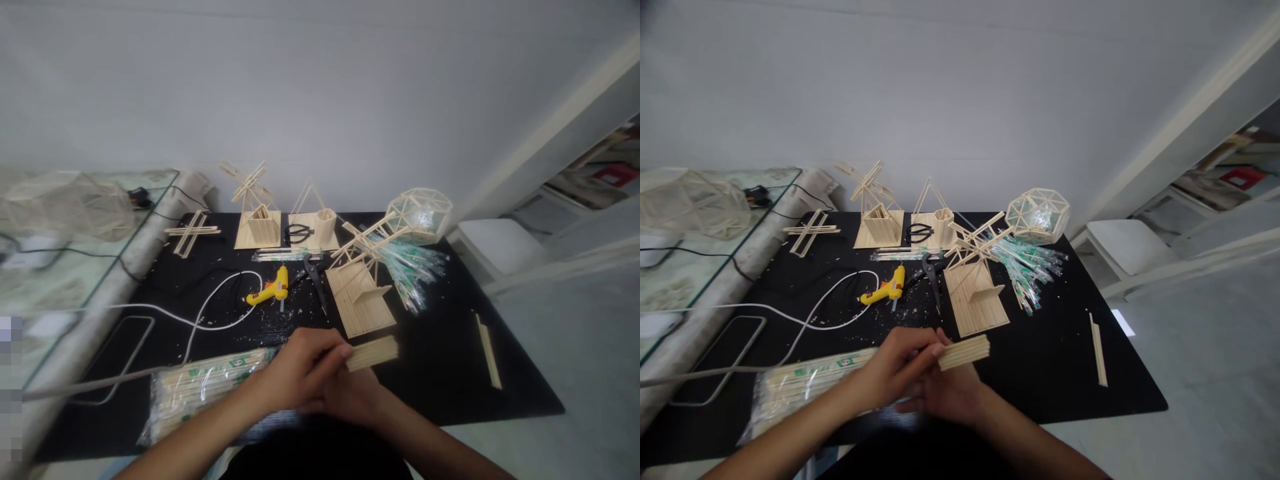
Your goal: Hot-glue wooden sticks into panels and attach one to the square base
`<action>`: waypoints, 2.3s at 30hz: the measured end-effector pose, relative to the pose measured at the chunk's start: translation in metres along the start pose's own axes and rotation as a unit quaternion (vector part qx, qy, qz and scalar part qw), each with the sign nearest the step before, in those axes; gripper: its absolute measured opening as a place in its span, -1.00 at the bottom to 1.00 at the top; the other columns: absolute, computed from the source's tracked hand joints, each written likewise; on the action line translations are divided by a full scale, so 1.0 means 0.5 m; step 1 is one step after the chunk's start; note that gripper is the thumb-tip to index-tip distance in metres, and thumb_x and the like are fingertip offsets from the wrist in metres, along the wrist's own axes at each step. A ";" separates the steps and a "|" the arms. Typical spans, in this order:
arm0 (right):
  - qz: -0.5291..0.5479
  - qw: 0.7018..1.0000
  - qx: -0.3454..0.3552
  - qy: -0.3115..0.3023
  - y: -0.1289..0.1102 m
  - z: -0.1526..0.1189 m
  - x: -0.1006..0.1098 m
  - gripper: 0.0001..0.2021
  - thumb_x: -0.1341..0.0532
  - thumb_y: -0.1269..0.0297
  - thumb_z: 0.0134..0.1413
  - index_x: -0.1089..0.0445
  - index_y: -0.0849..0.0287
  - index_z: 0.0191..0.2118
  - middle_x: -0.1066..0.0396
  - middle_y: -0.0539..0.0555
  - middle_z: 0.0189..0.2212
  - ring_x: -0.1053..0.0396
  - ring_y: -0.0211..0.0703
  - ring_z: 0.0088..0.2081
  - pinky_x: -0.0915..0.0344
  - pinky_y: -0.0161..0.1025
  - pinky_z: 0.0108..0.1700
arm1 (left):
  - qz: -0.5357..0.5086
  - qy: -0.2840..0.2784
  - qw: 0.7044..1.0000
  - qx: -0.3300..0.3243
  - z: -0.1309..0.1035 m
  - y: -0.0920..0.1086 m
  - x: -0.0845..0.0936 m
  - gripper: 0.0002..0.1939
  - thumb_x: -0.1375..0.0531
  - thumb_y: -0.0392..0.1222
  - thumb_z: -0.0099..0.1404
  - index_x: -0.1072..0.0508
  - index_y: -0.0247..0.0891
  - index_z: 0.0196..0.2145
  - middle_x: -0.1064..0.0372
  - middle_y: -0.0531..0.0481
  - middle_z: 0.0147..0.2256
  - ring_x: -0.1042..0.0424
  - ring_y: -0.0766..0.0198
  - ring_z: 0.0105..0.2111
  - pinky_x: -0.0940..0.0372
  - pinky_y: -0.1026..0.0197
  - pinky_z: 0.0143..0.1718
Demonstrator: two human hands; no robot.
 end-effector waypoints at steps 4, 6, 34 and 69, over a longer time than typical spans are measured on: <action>-0.007 0.993 0.063 0.098 -0.076 -0.051 0.071 -0.24 -0.18 -0.45 0.14 -0.57 0.28 -0.08 -0.61 0.25 -0.17 -0.57 0.03 -0.14 -0.41 -0.10 -0.08 | 0.036 0.021 0.993 0.114 -0.028 -0.102 0.034 -0.50 0.00 0.06 0.58 -0.39 -0.28 -0.43 -0.39 0.06 -0.50 -0.34 0.36 -0.47 -0.17 0.31 -0.39; -0.096 0.976 0.099 0.170 -0.123 -0.087 0.106 -0.38 -0.32 -0.32 0.12 -0.59 0.23 -0.11 -0.62 0.22 -0.19 -0.57 0.02 -0.17 -0.40 -0.08 -0.08 | 0.062 -0.017 0.984 0.164 -0.035 -0.147 0.027 -0.52 0.00 0.06 0.57 -0.39 -0.26 -0.41 -0.39 0.08 -0.50 -0.35 0.35 -0.48 -0.17 0.30 -0.37; -0.564 0.764 0.137 0.282 -0.220 -0.107 0.137 -0.44 -0.29 -0.03 0.11 0.09 0.06 -0.60 0.11 -0.16 -0.65 0.10 -0.29 -0.53 0.05 -0.26 -0.42 | 0.098 0.110 0.980 0.131 0.086 -0.080 0.184 -0.67 -0.11 0.00 0.50 -0.55 -0.22 -0.30 -0.57 -0.01 -0.32 -0.50 0.21 -0.26 -0.31 0.17 -0.17; -0.472 0.821 0.147 0.284 -0.172 -0.123 0.187 -0.43 -0.27 -0.02 0.16 0.10 0.05 -0.61 0.12 -0.18 -0.66 0.10 -0.31 -0.56 0.04 -0.24 -0.43 | 0.488 0.097 0.866 0.045 0.472 -0.115 0.302 -0.72 -0.09 -0.33 0.44 -0.60 -0.25 -0.11 -0.62 -0.21 -0.16 -0.47 -0.04 -0.03 -0.16 -0.13 0.16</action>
Point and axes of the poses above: each hand's wrist, its own z-axis towards the middle knuckle, its own x-axis out of the back of the hand, y = z × x, the point moved 10 cm from there along z, towards the middle knuckle
